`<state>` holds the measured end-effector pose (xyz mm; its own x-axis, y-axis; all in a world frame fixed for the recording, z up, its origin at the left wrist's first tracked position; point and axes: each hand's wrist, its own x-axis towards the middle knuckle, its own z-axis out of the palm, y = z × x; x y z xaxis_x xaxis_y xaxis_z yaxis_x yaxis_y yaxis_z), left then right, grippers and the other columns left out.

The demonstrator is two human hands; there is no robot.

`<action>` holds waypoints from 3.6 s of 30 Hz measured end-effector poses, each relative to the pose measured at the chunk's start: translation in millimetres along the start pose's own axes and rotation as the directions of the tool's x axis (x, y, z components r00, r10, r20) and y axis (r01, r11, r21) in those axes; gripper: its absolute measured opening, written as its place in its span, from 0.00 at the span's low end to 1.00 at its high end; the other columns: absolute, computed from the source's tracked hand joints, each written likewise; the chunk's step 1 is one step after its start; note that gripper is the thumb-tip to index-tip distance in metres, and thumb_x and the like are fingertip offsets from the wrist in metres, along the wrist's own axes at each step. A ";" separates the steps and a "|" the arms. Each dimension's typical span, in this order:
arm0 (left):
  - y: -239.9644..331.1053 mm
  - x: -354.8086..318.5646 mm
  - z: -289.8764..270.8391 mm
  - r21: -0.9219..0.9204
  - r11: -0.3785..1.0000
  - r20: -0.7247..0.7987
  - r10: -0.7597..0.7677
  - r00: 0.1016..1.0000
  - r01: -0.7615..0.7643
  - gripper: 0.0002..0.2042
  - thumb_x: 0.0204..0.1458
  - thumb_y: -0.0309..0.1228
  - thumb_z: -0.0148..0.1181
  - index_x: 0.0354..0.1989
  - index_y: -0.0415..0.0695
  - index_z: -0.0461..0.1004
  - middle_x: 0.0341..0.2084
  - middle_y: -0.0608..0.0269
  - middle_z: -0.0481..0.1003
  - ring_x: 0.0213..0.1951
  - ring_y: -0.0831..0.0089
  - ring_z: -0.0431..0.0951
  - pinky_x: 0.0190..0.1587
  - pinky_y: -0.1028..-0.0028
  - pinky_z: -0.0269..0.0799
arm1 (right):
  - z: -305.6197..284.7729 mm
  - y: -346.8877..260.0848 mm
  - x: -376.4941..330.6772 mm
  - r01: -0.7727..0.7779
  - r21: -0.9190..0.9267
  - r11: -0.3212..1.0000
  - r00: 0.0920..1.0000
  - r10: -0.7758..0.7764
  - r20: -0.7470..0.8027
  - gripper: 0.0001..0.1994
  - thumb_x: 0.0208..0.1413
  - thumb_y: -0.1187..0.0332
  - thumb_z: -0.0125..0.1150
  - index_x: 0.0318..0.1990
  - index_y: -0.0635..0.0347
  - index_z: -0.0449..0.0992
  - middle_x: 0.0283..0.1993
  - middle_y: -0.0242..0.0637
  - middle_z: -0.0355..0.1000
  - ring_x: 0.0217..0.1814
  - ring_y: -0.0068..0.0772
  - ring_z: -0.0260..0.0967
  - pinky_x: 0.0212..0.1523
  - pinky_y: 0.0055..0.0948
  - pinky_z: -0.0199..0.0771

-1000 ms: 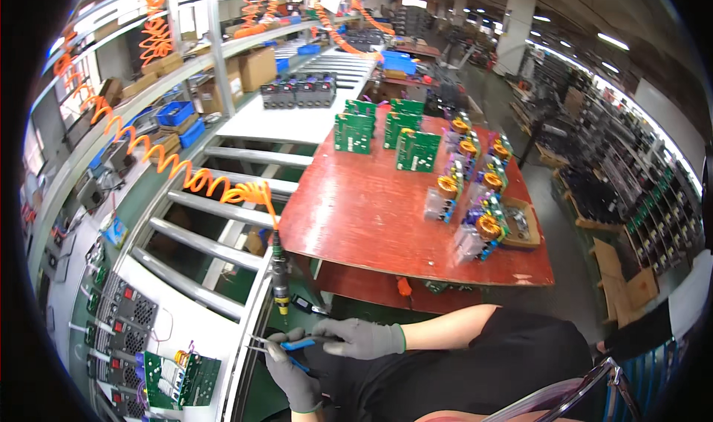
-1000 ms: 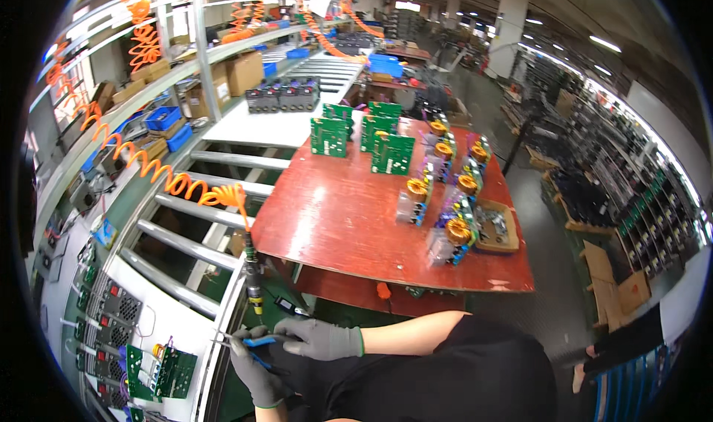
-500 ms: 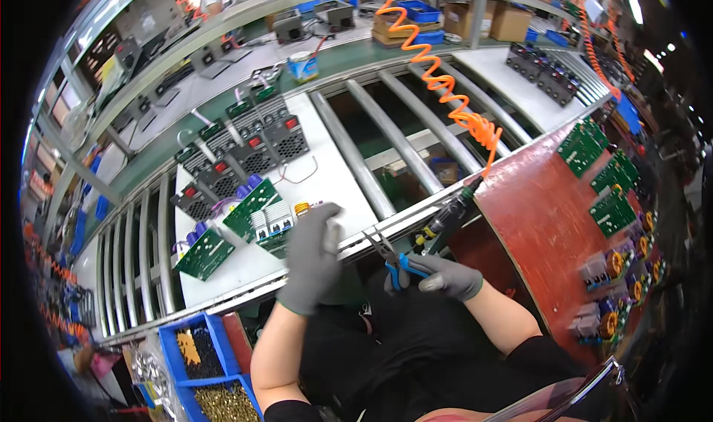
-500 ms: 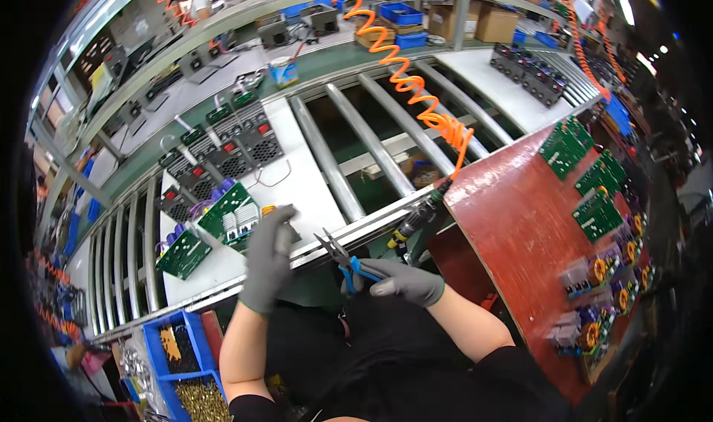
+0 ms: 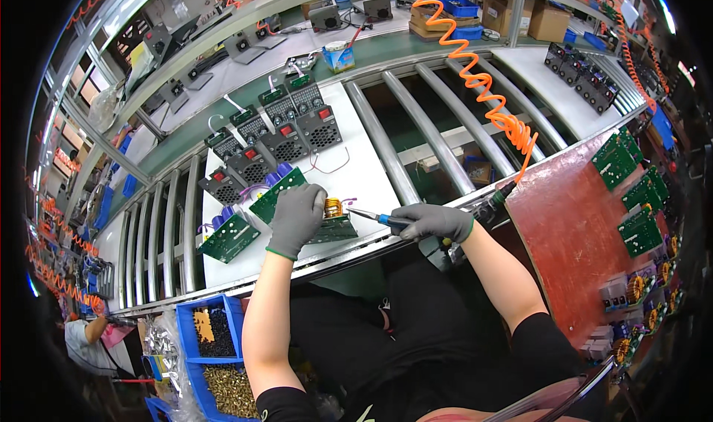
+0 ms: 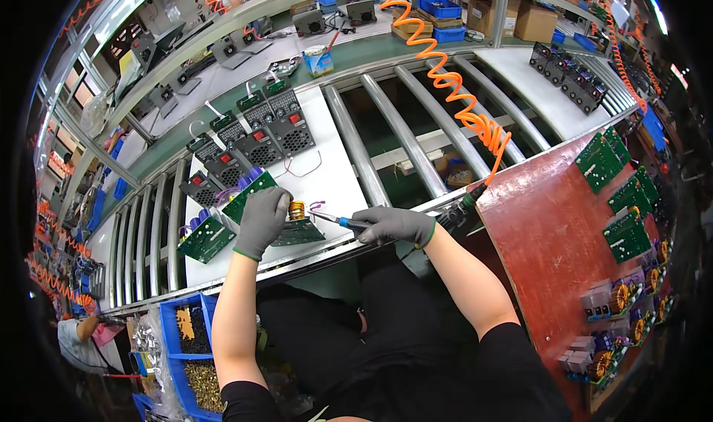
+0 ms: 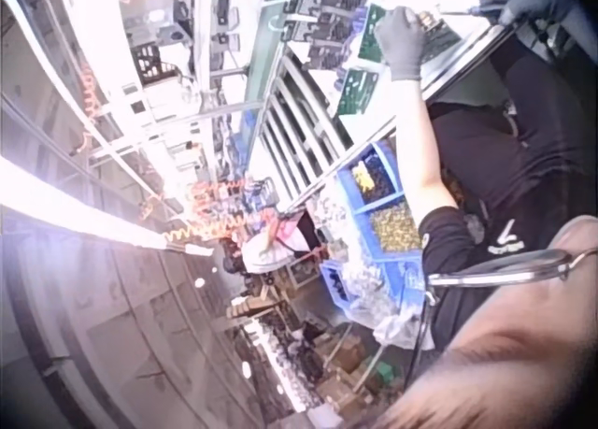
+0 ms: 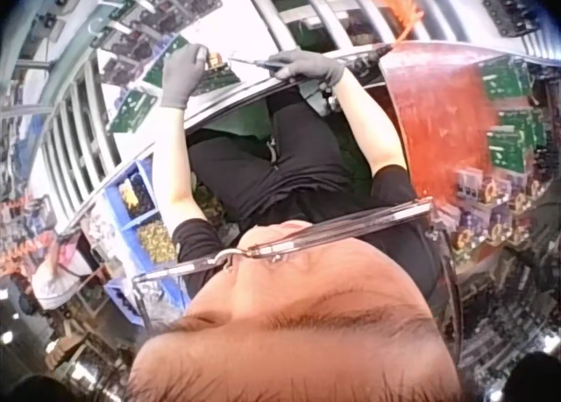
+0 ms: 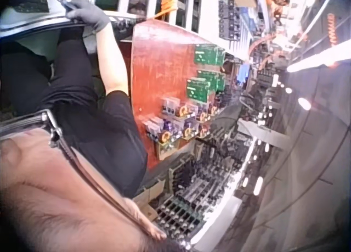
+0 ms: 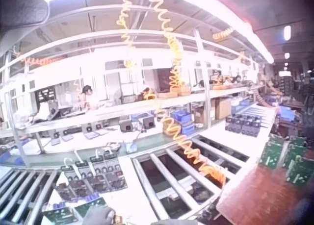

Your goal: The person assembles electronic circuit boards by hand, securing them with screws using an electric screwdriver and a manual screwdriver, then tests them with power supplies.

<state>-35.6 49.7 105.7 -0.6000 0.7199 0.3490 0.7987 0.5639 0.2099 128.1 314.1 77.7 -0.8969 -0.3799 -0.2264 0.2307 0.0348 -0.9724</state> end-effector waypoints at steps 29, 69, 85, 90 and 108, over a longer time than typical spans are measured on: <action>-3.0 -3.1 -8.0 -0.453 0.887 -0.042 -0.119 0.992 0.087 0.17 0.63 0.35 0.53 0.56 0.39 0.73 0.50 0.51 0.76 0.52 0.62 0.75 0.57 0.66 0.67 | 119.5 201.9 -198.7 -0.202 0.078 0.976 0.767 0.207 -0.607 0.20 0.50 0.55 0.69 0.44 0.60 0.76 0.29 0.27 0.69 0.29 0.20 0.65 0.28 0.23 0.63; 220.9 -137.2 130.3 -0.687 0.645 0.568 0.191 0.800 0.334 0.23 0.59 0.44 0.57 0.57 0.40 0.72 0.49 0.49 0.76 0.53 0.52 0.75 0.59 0.58 0.68 | 147.9 364.1 -324.8 0.201 0.485 0.851 0.024 0.491 -0.871 0.17 0.48 0.72 0.64 0.46 0.48 0.69 0.31 0.31 0.65 0.27 0.30 0.68 0.27 0.38 0.70; 197.3 -105.6 32.5 -0.839 -0.484 0.287 -0.006 0.958 0.249 0.27 0.56 0.51 0.60 0.54 0.43 0.63 0.40 0.53 0.74 0.47 0.61 0.77 0.51 0.61 0.75 | 127.4 87.2 -138.9 0.167 0.549 0.819 0.979 -0.073 -0.190 0.48 0.46 0.40 0.70 0.65 0.68 0.60 0.56 0.45 0.72 0.59 0.40 0.71 0.63 0.38 0.66; 159.8 -73.8 7.7 -0.938 -0.163 0.269 0.220 0.938 0.307 0.31 0.59 0.58 0.54 0.56 0.43 0.62 0.45 0.50 0.74 0.51 0.61 0.75 0.56 0.61 0.71 | 143.5 86.8 -99.9 0.118 0.787 0.606 0.972 -0.231 0.032 0.53 0.37 0.29 0.70 0.59 0.70 0.66 0.48 0.47 0.76 0.48 0.37 0.76 0.51 0.33 0.75; 19.5 42.4 -8.0 -0.324 0.938 0.402 0.016 0.916 0.126 0.14 0.64 0.37 0.50 0.36 0.36 0.72 0.30 0.52 0.72 0.34 0.60 0.72 0.41 0.65 0.67 | 143.8 43.4 -113.5 -0.095 0.561 0.822 0.963 0.218 -0.156 0.38 0.54 0.63 0.62 0.71 0.56 0.51 0.40 0.36 0.68 0.28 0.26 0.71 0.28 0.28 0.74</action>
<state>-45.1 88.0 131.9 -0.5552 0.8305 -0.0440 0.6879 0.4883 0.5370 294.1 225.7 69.3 -0.8729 -0.2139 -0.4386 0.4864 -0.4540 -0.7465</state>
